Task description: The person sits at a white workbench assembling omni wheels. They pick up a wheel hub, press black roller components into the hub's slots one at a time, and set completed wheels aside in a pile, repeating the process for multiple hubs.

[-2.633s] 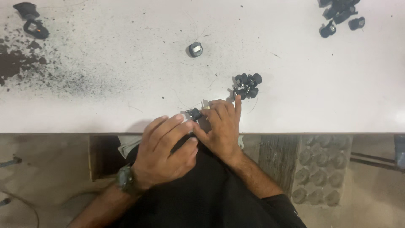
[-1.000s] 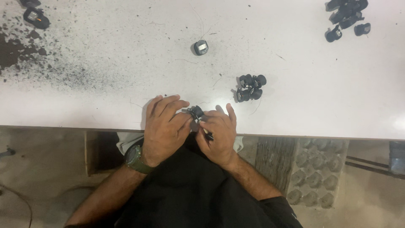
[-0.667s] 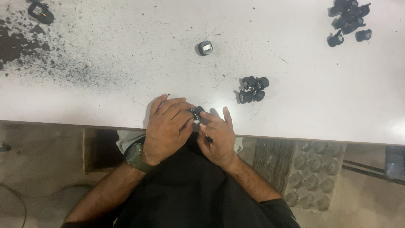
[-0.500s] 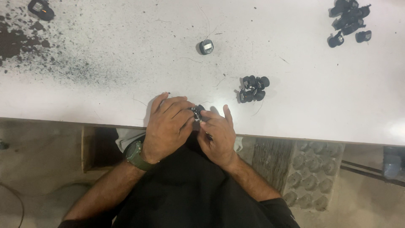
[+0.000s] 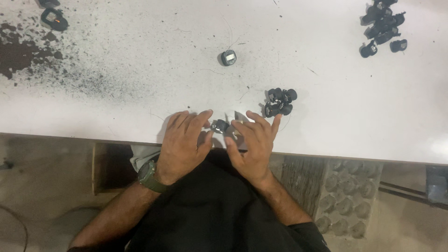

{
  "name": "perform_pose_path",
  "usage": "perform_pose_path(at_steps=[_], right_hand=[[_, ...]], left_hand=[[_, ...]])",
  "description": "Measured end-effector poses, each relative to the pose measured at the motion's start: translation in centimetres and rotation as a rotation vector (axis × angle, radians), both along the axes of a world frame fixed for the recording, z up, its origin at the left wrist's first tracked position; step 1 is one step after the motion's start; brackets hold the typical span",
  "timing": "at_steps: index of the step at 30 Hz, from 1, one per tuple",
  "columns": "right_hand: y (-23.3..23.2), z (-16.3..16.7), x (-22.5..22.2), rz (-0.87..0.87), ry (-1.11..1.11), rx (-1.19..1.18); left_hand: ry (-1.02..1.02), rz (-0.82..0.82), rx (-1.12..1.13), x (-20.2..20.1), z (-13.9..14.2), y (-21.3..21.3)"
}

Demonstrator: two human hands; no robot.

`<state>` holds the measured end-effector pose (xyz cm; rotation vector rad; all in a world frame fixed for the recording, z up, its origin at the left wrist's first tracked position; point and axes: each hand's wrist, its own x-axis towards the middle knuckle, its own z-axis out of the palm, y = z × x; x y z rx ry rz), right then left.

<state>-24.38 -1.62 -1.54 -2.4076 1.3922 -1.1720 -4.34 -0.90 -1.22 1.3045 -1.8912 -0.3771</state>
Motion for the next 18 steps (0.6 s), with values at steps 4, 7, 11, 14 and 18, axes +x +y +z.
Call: perform_pose_path(at_steps=[4, 7, 11, 14, 18], right_hand=[[-0.3, 0.4, 0.6, -0.030, 0.126, 0.074], [-0.5, 0.1, 0.6, -0.038, 0.142, 0.072], [-0.5, -0.4, 0.4, -0.020, 0.116, 0.040], [-0.3, -0.7, 0.2, -0.016, 0.088, 0.017], [-0.2, -0.8, 0.1, -0.013, 0.052, 0.038]], left_hand=[[-0.087, 0.039, -0.041, 0.0, 0.3, 0.0], [-0.059, 0.042, -0.067, 0.1, 0.5, 0.1], [-0.038, 0.043, -0.063, 0.1, 0.6, 0.3], [-0.092, -0.008, -0.062, 0.2, 0.5, 0.2], [-0.175, -0.059, -0.116, 0.4, 0.7, 0.1]])
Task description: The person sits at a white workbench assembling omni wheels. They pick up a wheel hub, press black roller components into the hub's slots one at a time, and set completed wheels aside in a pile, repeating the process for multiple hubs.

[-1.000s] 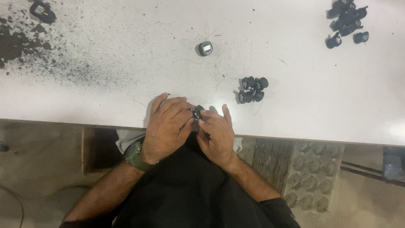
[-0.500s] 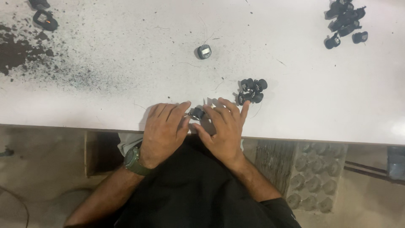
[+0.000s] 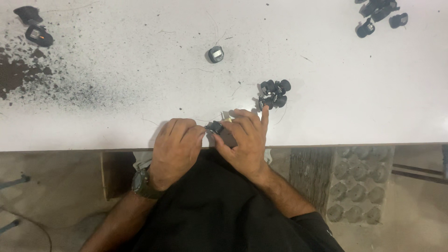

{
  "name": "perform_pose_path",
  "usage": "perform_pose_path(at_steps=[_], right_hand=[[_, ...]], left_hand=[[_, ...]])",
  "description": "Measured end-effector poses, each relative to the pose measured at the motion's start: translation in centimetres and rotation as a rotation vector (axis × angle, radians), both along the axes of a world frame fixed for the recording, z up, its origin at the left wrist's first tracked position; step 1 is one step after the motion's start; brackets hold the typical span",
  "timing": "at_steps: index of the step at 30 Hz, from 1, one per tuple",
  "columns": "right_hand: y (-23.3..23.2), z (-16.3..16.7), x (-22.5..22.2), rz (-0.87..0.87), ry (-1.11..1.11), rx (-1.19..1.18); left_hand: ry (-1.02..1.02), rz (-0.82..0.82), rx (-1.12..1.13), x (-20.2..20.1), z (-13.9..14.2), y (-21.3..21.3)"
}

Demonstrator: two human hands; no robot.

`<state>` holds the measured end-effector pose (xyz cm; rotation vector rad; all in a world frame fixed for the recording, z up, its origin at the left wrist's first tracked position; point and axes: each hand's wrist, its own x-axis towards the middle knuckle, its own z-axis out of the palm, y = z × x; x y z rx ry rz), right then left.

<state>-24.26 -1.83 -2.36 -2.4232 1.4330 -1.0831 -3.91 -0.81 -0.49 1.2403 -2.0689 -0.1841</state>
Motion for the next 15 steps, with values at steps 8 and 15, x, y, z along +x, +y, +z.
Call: perform_pose_path(at_steps=[8, 15], right_hand=[[0.0, 0.0, -0.9, 0.149, 0.049, 0.025], [-0.1, 0.0, -0.8, 0.148, 0.050, -0.008]], left_hand=[[0.167, -0.092, 0.125, -0.4, 1.4, 0.3], [0.280, -0.071, 0.369, 1.0, 2.7, 0.2]])
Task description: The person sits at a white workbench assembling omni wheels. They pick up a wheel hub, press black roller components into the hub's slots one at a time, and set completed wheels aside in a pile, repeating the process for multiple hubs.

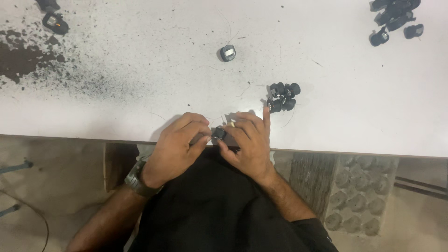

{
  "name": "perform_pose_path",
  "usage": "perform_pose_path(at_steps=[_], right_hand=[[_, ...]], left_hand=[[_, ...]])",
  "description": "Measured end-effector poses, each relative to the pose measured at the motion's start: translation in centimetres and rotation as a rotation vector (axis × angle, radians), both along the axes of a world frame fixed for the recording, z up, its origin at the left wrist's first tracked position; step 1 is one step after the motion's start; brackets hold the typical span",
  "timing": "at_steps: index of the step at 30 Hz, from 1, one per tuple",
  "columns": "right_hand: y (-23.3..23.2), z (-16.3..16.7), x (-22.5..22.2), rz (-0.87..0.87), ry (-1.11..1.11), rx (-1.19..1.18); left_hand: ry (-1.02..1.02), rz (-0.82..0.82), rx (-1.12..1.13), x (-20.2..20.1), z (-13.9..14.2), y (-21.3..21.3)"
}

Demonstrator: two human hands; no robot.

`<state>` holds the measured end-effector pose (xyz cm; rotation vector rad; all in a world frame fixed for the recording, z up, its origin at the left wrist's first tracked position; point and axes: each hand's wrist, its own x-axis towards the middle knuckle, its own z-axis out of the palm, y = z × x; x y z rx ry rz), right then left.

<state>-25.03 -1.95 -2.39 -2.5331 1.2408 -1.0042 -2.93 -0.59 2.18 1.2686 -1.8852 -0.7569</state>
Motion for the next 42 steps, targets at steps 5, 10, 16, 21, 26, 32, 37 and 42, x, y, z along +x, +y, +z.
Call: perform_pose_path(at_steps=[5, 10, 16, 21, 26, 32, 37, 42], right_hand=[[0.1, 0.2, 0.1, -0.027, -0.004, 0.036], [-0.1, 0.7, 0.1, -0.030, 0.005, 0.045], [0.1, 1.4, 0.4, -0.038, 0.032, 0.052], [0.2, 1.7, 0.4, -0.033, 0.048, 0.050], [0.1, 1.5, 0.5, -0.036, 0.036, 0.047], [0.6, 0.6, 0.0, -0.068, -0.052, 0.003], [1.9, -1.2, -0.5, 0.047, -0.242, -0.059], [2.2, -3.3, 0.2, 0.107, -0.322, -0.011]], left_hand=[[-0.022, 0.025, -0.027, -0.3, -0.4, 0.1], [-0.053, 0.060, 0.044, -0.6, -1.2, -0.3], [0.003, 0.060, 0.110, -0.4, -1.4, 0.0], [0.070, 0.065, 0.186, -0.5, -1.4, -0.1], [0.043, 0.073, 0.133, -0.5, -1.4, -0.2], [0.045, 0.068, 0.185, -1.1, -1.5, -0.1], [0.118, 0.104, 0.159, -1.6, -1.9, 0.2], [0.176, 0.124, 0.164, -2.2, -2.2, 0.2]])
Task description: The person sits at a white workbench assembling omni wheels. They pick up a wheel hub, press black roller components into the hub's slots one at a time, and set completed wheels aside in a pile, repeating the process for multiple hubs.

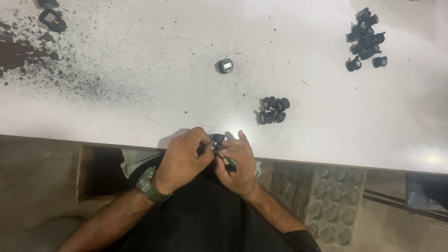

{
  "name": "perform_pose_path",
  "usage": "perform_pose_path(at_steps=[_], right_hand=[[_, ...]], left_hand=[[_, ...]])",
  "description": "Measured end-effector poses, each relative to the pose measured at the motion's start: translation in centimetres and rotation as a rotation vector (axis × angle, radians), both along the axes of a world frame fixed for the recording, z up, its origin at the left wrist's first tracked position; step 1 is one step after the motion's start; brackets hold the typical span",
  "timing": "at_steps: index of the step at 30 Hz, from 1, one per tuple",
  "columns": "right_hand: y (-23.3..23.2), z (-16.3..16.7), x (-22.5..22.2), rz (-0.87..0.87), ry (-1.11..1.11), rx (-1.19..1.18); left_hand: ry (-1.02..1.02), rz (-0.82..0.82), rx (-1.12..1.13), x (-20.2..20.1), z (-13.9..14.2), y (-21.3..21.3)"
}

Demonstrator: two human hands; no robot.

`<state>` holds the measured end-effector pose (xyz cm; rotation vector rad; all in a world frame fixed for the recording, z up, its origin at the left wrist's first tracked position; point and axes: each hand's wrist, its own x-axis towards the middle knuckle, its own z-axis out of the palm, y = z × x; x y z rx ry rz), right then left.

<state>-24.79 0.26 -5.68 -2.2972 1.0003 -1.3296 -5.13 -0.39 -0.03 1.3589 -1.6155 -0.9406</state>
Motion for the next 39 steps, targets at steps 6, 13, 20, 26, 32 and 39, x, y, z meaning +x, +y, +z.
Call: perform_pose_path(at_steps=[6, 13, 20, 26, 32, 39], right_hand=[[-0.2, 0.2, -0.1, -0.014, 0.070, -0.018], [-0.3, 0.7, 0.1, 0.004, 0.054, 0.011], [0.2, 1.1, -1.5, -0.012, 0.082, -0.013], [-1.6, 0.4, -6.1, -0.255, 0.142, -0.038], [-1.3, 2.1, -5.6, -0.069, -0.058, -0.137], [-2.8, 5.3, -2.6, -0.027, 0.122, 0.263]], left_hand=[[-0.014, -0.003, 0.027, 0.1, -0.6, 0.1], [-0.068, 0.023, 0.069, -0.2, -1.1, 0.5], [-0.043, -0.042, 0.021, -1.9, -0.4, 0.0], [-0.262, -0.193, -0.272, -2.6, 3.0, -3.8], [-0.825, 0.036, -0.336, -0.1, 6.0, -11.5], [-0.727, -0.070, 0.011, -4.2, 7.0, -15.9]])
